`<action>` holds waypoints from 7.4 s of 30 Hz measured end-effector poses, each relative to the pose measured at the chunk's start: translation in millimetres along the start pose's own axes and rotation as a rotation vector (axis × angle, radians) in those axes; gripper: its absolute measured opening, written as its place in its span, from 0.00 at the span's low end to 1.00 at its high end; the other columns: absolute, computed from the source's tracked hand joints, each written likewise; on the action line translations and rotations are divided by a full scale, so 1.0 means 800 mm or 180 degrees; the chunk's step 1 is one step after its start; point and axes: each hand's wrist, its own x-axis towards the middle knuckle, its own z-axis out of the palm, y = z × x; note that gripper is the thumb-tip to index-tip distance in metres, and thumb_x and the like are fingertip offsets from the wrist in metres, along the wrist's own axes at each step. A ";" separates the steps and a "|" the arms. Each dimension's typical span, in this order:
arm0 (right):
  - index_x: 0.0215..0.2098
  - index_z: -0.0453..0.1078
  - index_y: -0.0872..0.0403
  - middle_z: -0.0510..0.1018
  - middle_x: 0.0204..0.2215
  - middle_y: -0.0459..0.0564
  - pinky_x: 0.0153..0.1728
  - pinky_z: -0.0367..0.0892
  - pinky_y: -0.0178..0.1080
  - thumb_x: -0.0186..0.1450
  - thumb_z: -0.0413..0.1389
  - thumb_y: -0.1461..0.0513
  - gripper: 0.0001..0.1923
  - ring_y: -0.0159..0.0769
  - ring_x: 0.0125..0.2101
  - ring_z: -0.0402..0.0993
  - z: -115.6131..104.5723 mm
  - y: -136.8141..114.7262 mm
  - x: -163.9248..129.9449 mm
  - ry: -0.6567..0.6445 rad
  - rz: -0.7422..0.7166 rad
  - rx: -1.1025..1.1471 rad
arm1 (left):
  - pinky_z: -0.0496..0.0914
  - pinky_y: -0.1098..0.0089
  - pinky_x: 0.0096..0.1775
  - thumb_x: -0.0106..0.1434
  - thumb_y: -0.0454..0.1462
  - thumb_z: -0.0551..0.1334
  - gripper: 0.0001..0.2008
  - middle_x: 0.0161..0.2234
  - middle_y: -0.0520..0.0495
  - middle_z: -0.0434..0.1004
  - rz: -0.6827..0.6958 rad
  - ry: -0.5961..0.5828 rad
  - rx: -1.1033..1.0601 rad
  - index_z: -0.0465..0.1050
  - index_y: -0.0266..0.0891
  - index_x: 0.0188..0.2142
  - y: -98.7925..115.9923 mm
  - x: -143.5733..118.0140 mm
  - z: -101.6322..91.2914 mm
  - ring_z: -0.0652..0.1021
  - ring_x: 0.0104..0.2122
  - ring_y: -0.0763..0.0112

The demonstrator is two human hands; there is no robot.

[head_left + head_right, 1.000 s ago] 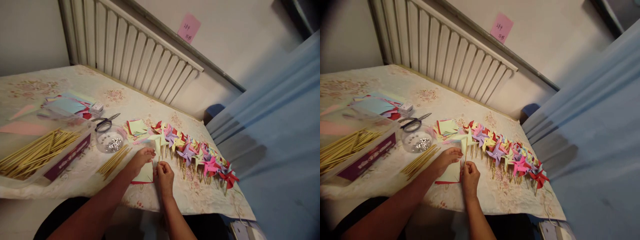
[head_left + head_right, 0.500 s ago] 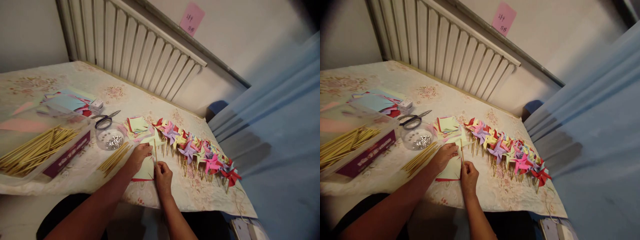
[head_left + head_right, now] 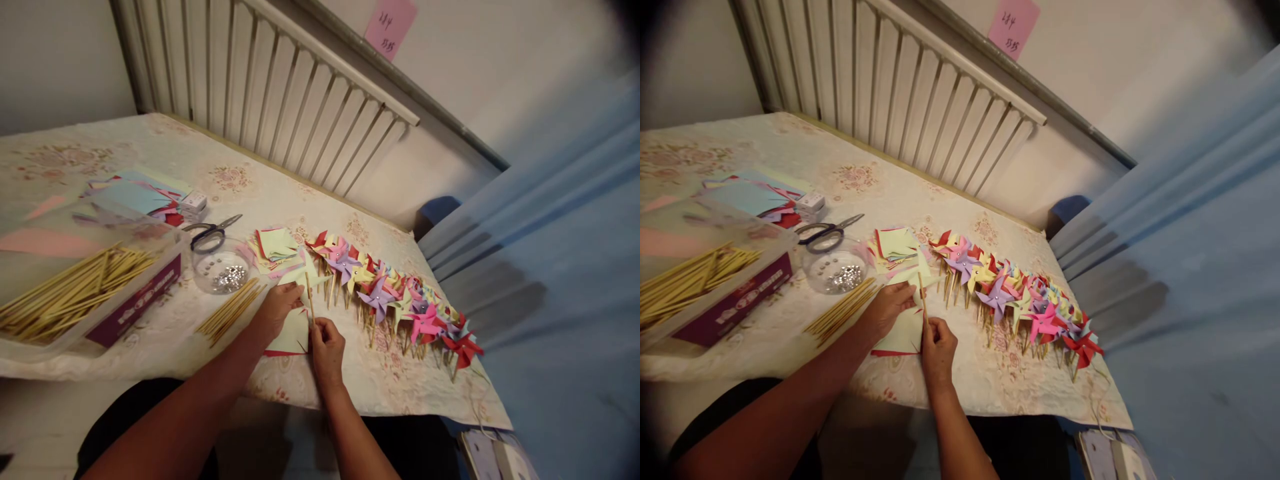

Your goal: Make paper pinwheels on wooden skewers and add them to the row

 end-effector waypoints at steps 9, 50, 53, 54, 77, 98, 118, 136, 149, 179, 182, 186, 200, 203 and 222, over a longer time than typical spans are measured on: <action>0.30 0.71 0.55 0.65 0.18 0.40 0.23 0.59 0.31 0.64 0.55 0.56 0.11 0.29 0.20 0.61 0.000 0.003 -0.002 -0.0088 0.0024 0.0090 | 0.71 0.70 0.37 0.48 0.42 0.66 0.12 0.30 0.46 0.79 -0.0071 0.0405 0.0250 0.75 0.35 0.28 -0.001 0.003 0.004 0.77 0.30 0.70; 0.31 0.72 0.55 0.65 0.17 0.40 0.22 0.58 0.31 0.62 0.54 0.60 0.08 0.29 0.19 0.59 0.004 0.000 -0.005 -0.0329 -0.0132 -0.0012 | 0.70 0.71 0.36 0.48 0.35 0.64 0.14 0.29 0.49 0.78 0.0571 0.1084 0.1107 0.72 0.38 0.37 -0.022 0.017 0.002 0.78 0.31 0.67; 0.31 0.72 0.55 0.66 0.18 0.40 0.23 0.58 0.31 0.62 0.54 0.60 0.08 0.29 0.20 0.60 0.004 0.001 -0.005 -0.0336 -0.0187 -0.0105 | 0.70 0.72 0.33 0.49 0.35 0.64 0.15 0.29 0.49 0.78 0.0562 0.1023 0.1083 0.73 0.37 0.39 -0.019 0.013 0.006 0.78 0.30 0.68; 0.31 0.72 0.55 0.66 0.18 0.40 0.23 0.59 0.31 0.62 0.54 0.60 0.08 0.29 0.20 0.60 0.004 0.001 -0.005 -0.0326 -0.0210 -0.0135 | 0.70 0.72 0.31 0.49 0.35 0.63 0.16 0.29 0.49 0.78 0.0538 0.0989 0.1062 0.73 0.37 0.40 -0.018 0.011 0.008 0.77 0.29 0.69; 0.33 0.73 0.55 0.67 0.18 0.40 0.24 0.59 0.32 0.64 0.54 0.57 0.10 0.29 0.20 0.61 0.003 0.007 -0.002 -0.0178 -0.0044 -0.0022 | 0.72 0.70 0.32 0.46 0.36 0.68 0.13 0.26 0.51 0.74 0.0091 0.0257 0.0729 0.71 0.37 0.33 -0.011 -0.002 0.003 0.78 0.30 0.68; 0.28 0.65 0.53 0.67 0.18 0.39 0.21 0.59 0.31 0.64 0.51 0.60 0.07 0.27 0.17 0.61 -0.001 0.002 0.006 -0.0348 0.0358 0.0899 | 0.67 0.73 0.30 0.52 0.36 0.66 0.16 0.30 0.50 0.72 -0.0561 -0.0182 0.1186 0.69 0.33 0.40 -0.011 -0.008 0.001 0.73 0.26 0.76; 0.31 0.67 0.54 0.69 0.17 0.40 0.22 0.60 0.32 0.66 0.51 0.57 0.10 0.27 0.17 0.62 -0.005 0.007 0.005 -0.0735 0.0241 0.1137 | 0.57 0.74 0.23 0.49 0.39 0.63 0.11 0.18 0.58 0.64 -0.0409 -0.0824 0.1331 0.61 0.38 0.25 -0.032 -0.005 0.001 0.67 0.17 0.79; 0.31 0.66 0.54 0.70 0.18 0.41 0.20 0.60 0.31 0.65 0.54 0.56 0.11 0.26 0.16 0.63 -0.003 0.008 0.006 -0.0753 0.0284 0.1155 | 0.57 0.74 0.22 0.50 0.40 0.61 0.11 0.18 0.58 0.63 -0.0281 -0.0722 0.1619 0.59 0.40 0.24 -0.033 -0.006 0.004 0.64 0.17 0.79; 0.30 0.67 0.54 0.70 0.19 0.41 0.20 0.59 0.30 0.66 0.54 0.55 0.11 0.26 0.17 0.63 -0.003 0.009 0.004 -0.0752 0.0276 0.1121 | 0.58 0.75 0.22 0.49 0.38 0.61 0.09 0.21 0.57 0.63 -0.0167 -0.0702 0.1624 0.59 0.39 0.24 -0.044 0.000 -0.002 0.64 0.19 0.79; 0.31 0.68 0.54 0.71 0.20 0.41 0.20 0.61 0.31 0.66 0.53 0.55 0.12 0.26 0.17 0.63 -0.004 0.008 0.005 -0.0771 0.0267 0.1046 | 0.57 0.75 0.21 0.49 0.39 0.62 0.12 0.18 0.59 0.61 -0.0244 -0.0732 0.1490 0.57 0.40 0.23 -0.035 -0.006 0.003 0.65 0.17 0.79; 0.31 0.68 0.54 0.71 0.20 0.42 0.20 0.60 0.31 0.66 0.53 0.54 0.12 0.26 0.17 0.63 -0.004 0.008 0.005 -0.0781 0.0250 0.1024 | 0.57 0.75 0.21 0.48 0.39 0.62 0.12 0.17 0.58 0.61 -0.0266 -0.0711 0.1480 0.57 0.40 0.23 -0.033 -0.008 0.005 0.65 0.17 0.79; 0.30 0.68 0.54 0.71 0.20 0.41 0.20 0.60 0.31 0.65 0.54 0.55 0.11 0.27 0.17 0.63 -0.004 0.007 0.004 -0.0782 0.0309 0.1070 | 0.57 0.74 0.21 0.48 0.39 0.62 0.12 0.18 0.58 0.62 -0.0267 -0.0681 0.1497 0.57 0.40 0.23 -0.032 -0.008 0.005 0.65 0.17 0.78; 0.31 0.67 0.54 0.71 0.20 0.41 0.21 0.60 0.31 0.66 0.54 0.56 0.10 0.26 0.17 0.63 -0.003 0.007 0.004 -0.0793 0.0299 0.1087 | 0.57 0.75 0.22 0.50 0.37 0.61 0.10 0.17 0.58 0.62 -0.0174 -0.0702 0.1592 0.58 0.40 0.23 -0.037 -0.007 0.002 0.65 0.17 0.78; 0.31 0.67 0.54 0.71 0.20 0.41 0.21 0.60 0.31 0.66 0.53 0.56 0.10 0.26 0.17 0.64 -0.003 0.010 0.004 -0.0791 0.0280 0.1054 | 0.57 0.75 0.22 0.50 0.38 0.61 0.10 0.17 0.58 0.62 -0.0199 -0.0707 0.1591 0.59 0.40 0.24 -0.036 -0.007 0.002 0.65 0.17 0.78; 0.31 0.67 0.54 0.71 0.20 0.41 0.20 0.60 0.31 0.66 0.53 0.56 0.11 0.26 0.17 0.64 -0.002 0.014 0.004 -0.0795 0.0265 0.1065 | 0.59 0.75 0.22 0.49 0.37 0.60 0.08 0.18 0.59 0.62 -0.0254 -0.0640 0.1582 0.59 0.39 0.24 -0.033 -0.009 0.005 0.65 0.17 0.79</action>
